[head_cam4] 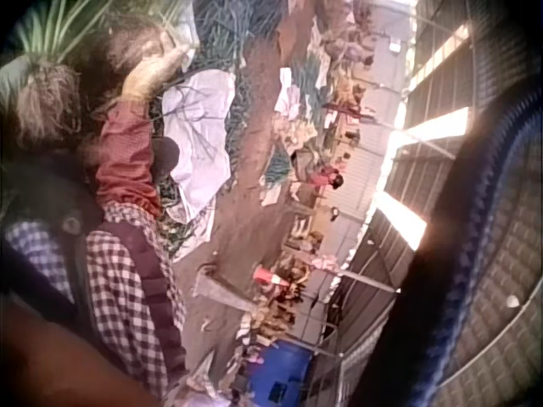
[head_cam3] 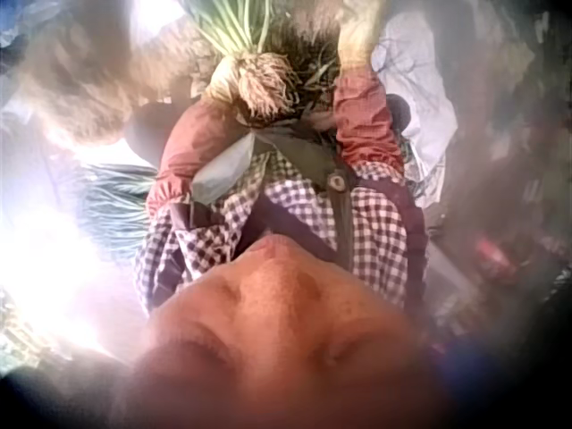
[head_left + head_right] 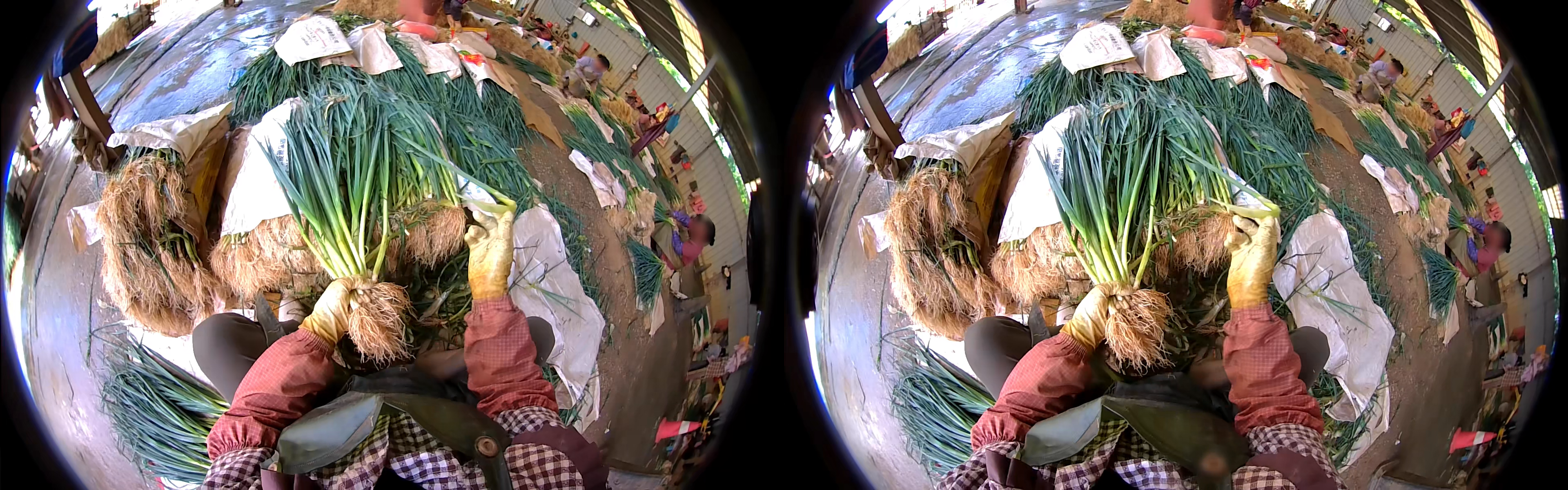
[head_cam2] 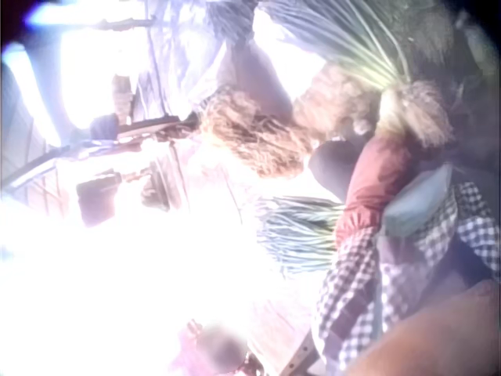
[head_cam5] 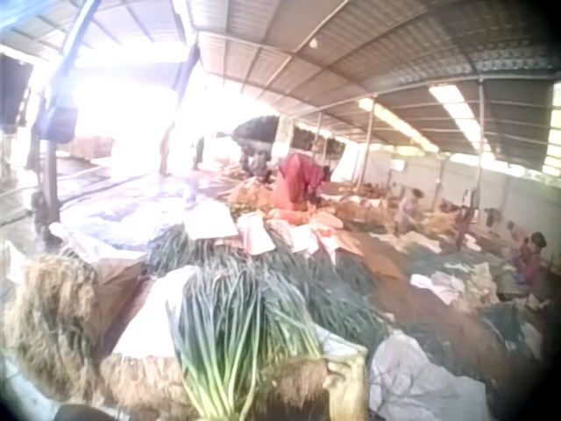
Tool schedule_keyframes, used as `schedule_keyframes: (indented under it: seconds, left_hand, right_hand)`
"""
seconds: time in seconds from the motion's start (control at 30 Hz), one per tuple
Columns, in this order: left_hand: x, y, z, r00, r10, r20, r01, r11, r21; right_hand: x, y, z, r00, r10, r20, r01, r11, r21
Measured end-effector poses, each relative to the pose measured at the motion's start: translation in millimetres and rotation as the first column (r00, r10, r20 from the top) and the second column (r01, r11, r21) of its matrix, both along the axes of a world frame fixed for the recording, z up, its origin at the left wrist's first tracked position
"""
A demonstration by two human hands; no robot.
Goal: The person cleans green onions by hand, removing loose outer layers and dirt from the stalks and roots. The person gathers a bunch, strips away debris, and places the cleaned onions onto a pile.
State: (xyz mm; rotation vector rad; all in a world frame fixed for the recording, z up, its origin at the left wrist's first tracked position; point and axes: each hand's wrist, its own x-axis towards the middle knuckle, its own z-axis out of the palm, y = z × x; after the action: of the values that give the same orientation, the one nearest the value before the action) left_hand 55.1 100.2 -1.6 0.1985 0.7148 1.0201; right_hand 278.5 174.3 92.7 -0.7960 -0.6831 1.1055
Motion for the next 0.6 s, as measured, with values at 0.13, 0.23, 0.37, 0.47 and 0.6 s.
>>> schedule_keyframes:
  seconds: [0.13,0.23,0.37,0.47,0.6]
  left_hand:
    - [2.8,-0.9,-3.6,0.992,0.081,0.096,-0.070,0.992,-0.107]
    - [7.5,-3.9,-6.4,0.991,-0.028,0.132,0.033,0.999,-0.036]
    - [2.6,-9.7,-3.4,0.999,0.019,0.033,-0.016,0.995,-0.095]
    - [-1.1,-14.4,8.6,0.998,-0.054,-0.029,0.054,0.999,-0.009]
    - [4.3,-14.1,9.5,0.992,0.002,0.124,-0.003,1.000,0.006]
  right_hand:
    - [-31.9,-17.2,-55.5,0.786,0.512,0.346,-0.276,0.792,-0.545]
    - [-61.8,-27.9,-104.5,0.619,0.680,0.393,-0.537,0.732,-0.421]
    - [-74.3,-39.6,-90.7,0.709,0.670,0.220,-0.535,0.714,-0.452]
    - [-73.7,-42.9,-81.3,0.560,0.491,0.667,-0.391,0.867,-0.310]
    - [-78.1,-36.1,-75.0,0.767,0.641,0.026,-0.587,0.718,-0.374]
